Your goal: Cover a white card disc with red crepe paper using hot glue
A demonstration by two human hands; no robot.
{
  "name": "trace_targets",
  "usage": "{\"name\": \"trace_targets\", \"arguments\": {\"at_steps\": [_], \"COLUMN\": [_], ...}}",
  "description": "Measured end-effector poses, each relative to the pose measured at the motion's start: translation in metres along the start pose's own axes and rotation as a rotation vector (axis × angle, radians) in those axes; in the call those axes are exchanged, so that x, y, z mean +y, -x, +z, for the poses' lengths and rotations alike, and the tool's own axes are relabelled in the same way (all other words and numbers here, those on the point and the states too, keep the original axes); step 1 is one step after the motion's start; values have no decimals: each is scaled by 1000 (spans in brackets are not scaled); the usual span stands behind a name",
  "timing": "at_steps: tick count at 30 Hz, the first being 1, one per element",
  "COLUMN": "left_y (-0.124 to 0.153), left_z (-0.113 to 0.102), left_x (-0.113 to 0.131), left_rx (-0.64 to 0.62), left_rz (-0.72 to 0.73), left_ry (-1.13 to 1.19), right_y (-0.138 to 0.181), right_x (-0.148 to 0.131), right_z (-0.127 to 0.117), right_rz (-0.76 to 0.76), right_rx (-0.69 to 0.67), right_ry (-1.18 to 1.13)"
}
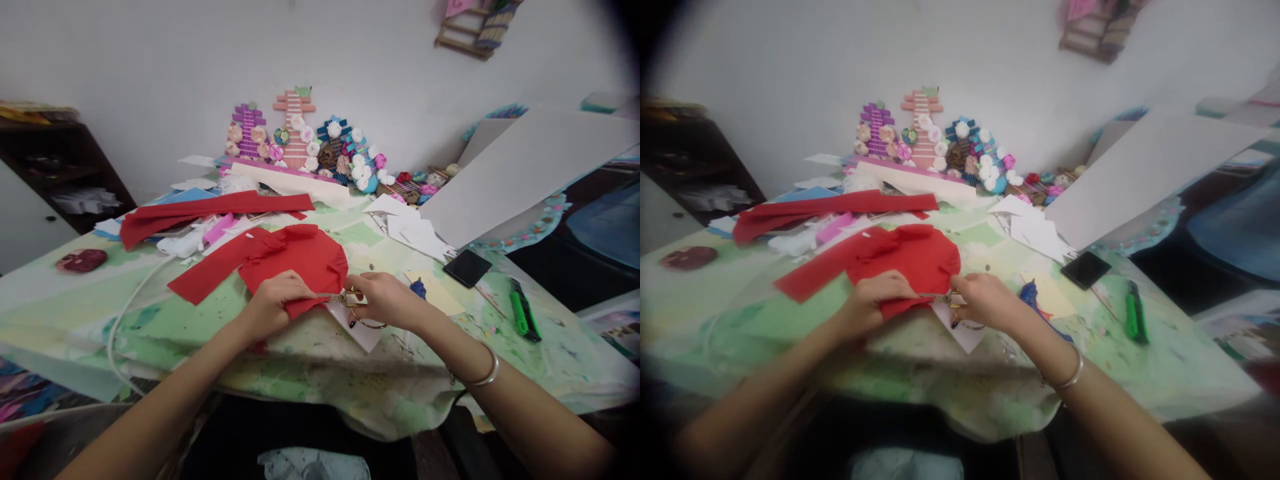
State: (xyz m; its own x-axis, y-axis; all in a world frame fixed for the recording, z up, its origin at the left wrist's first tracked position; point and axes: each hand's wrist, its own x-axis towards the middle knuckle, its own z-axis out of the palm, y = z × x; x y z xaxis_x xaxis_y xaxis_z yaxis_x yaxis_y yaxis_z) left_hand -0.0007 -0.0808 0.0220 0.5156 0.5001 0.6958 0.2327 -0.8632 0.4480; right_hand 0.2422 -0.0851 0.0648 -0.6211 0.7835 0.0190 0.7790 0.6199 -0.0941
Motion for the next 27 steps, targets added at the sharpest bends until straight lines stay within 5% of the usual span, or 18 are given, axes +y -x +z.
{"name": "trace_targets", "arguments": {"at_steps": [20, 27], "left_y": [7, 6], "left_z": [-9, -8], "left_x": [-5, -3], "left_rx": [33, 47], "left_rz": [-351, -414], "left_ry": [197, 230], "right_y": [-9, -21], "right_x": [8, -2], "right_z": [8, 4], "right_rz": [-155, -152], "right_rx": [109, 46], "right_ry": [-72, -62]}}
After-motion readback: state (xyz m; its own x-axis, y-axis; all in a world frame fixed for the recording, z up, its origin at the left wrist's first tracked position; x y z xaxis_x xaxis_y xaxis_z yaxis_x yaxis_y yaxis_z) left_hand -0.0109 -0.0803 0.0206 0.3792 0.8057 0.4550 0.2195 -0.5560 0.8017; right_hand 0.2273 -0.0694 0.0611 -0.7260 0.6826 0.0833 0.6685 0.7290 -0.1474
